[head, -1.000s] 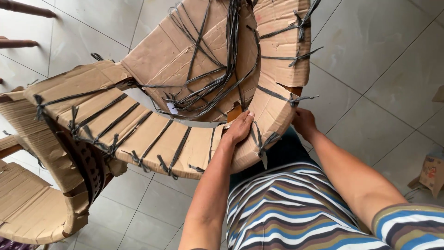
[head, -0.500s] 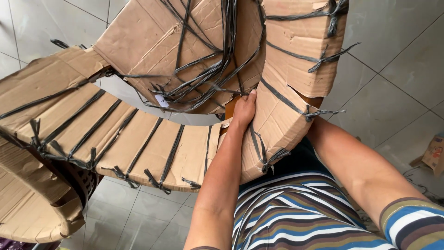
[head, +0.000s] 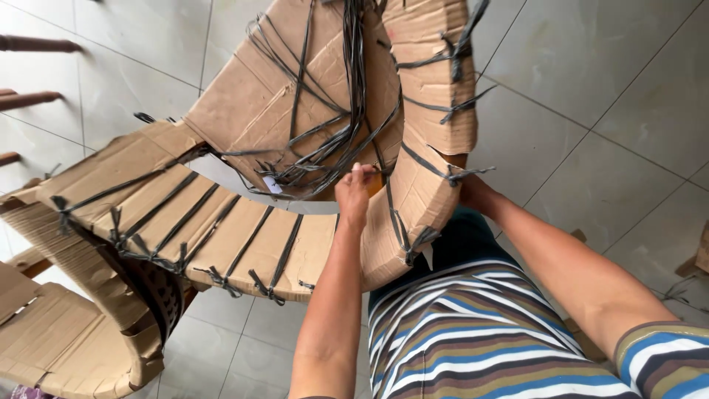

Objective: Wrapping cardboard around furniture frames and securing it with plastic ties for protection

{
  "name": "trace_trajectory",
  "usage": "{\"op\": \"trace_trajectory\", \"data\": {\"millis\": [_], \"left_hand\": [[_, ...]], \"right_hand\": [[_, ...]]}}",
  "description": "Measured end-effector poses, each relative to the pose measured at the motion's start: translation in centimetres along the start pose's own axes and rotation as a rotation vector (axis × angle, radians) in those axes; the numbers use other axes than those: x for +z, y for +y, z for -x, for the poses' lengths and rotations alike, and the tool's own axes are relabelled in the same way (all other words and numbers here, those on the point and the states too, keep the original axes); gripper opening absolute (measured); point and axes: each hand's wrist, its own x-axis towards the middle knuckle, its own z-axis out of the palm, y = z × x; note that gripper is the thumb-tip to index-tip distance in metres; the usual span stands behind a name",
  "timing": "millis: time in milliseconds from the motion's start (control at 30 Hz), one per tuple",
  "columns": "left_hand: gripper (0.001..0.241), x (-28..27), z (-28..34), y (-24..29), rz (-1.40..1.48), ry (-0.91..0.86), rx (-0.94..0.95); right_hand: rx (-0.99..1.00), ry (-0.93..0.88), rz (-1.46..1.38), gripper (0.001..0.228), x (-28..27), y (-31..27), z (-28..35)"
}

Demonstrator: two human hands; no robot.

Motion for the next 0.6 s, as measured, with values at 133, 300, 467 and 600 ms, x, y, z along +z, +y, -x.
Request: {"op": "trace_trajectory", "data": {"millis": [133,300,467,600], "left_hand": [[0.039,-1.9,0.6,1.0,0.065,-0.015,0.061],[0.038,-2.3,6.6,4.9,0.027,-0.025,0.167],[0.032,-2.1,10.3,5.5,-0.14,-0.069,0.298],[0.03,-1.5,13.8,7.5,-0.341,-0.112,0.559]], "right_hand": [[-0.28,0.122,0.926,0.022,-3.2,-0.7,6.2],[-0.302,0.274,1.019,0.029,-1.5,-1.9,15.8],[-0.448,0.35,1.084,0.027,-0.2,-1.3,20.0],[-0.584,0.357,1.137,0.026,4.1,-1.1,24.8]]}}
